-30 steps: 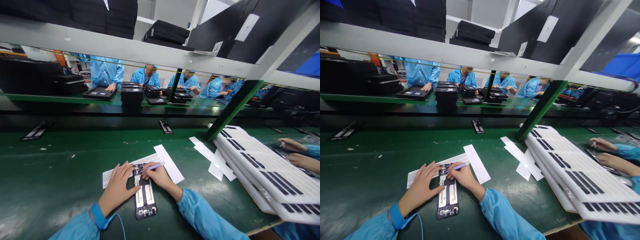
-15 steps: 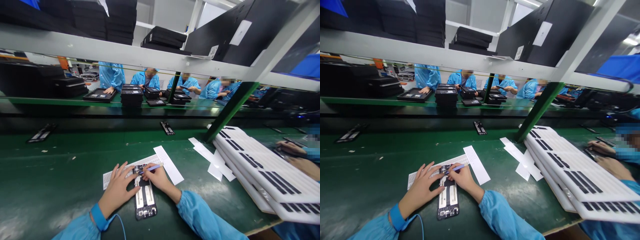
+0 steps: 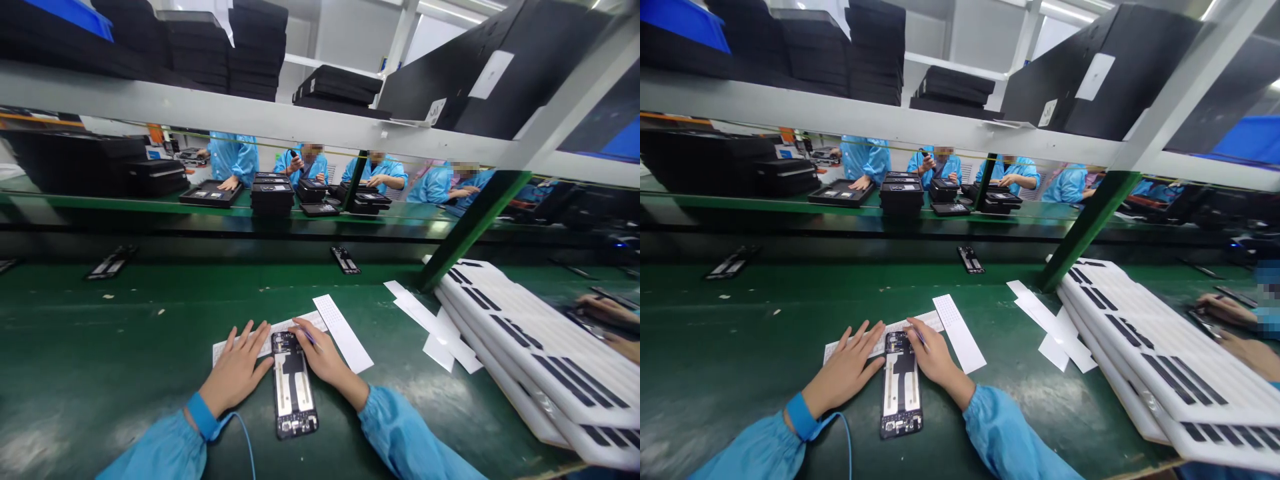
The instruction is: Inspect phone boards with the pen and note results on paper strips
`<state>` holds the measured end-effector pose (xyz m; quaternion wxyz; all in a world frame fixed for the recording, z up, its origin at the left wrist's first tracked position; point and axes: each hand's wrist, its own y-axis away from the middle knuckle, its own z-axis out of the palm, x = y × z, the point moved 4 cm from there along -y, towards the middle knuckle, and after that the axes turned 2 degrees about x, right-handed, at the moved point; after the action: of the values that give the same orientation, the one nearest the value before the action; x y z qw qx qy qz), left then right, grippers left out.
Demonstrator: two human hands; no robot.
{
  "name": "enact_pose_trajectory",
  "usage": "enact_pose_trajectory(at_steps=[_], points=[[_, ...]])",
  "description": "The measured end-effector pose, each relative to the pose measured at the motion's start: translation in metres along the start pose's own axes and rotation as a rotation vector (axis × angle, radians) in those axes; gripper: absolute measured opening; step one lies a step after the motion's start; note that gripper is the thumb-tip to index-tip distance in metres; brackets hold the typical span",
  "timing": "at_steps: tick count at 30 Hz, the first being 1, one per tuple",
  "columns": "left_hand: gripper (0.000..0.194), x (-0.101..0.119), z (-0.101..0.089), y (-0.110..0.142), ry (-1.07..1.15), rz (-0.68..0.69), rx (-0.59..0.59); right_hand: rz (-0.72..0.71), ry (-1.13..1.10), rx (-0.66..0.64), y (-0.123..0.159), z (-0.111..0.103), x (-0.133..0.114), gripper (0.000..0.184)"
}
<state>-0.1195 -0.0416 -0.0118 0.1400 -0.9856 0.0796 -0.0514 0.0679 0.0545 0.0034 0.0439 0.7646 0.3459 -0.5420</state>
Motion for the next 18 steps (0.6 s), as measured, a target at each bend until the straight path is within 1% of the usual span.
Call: enact_pose_trajectory(at_steps=[2, 5, 9, 11, 15, 16, 18], points=[[0.063, -0.002, 0.0, 0.0, -0.014, -0.002, 0.001, -0.017, -0.019, -0.013, 0.001, 0.001, -0.002, 0.036], [0.055, -0.007, -0.001, -0.001, -0.038, 0.012, 0.005, -0.01, -0.068, -0.038, 0.001, 0.001, -0.005, 0.034], [0.056, -0.016, -0.003, -0.002, -0.056, 0.021, -0.012, -0.027, -0.105, -0.127, 0.004, 0.004, -0.012, 0.035], [0.055, -0.017, -0.005, -0.003, -0.056, 0.016, 0.0, -0.023, -0.122, -0.089, 0.005, 0.003, -0.013, 0.038], [0.053, -0.014, -0.015, -0.006, -0.035, 0.017, 0.077, 0.087, -0.185, 0.117, -0.004, 0.002, -0.006, 0.05], [0.05, -0.015, -0.018, -0.007, -0.028, 0.009, 0.104, 0.122, -0.215, 0.129, -0.009, 0.005, -0.003, 0.053], [0.043, -0.017, -0.022, -0.008, -0.012, -0.014, 0.149, 0.182, -0.295, 0.092, -0.02, 0.014, 0.001, 0.059]])
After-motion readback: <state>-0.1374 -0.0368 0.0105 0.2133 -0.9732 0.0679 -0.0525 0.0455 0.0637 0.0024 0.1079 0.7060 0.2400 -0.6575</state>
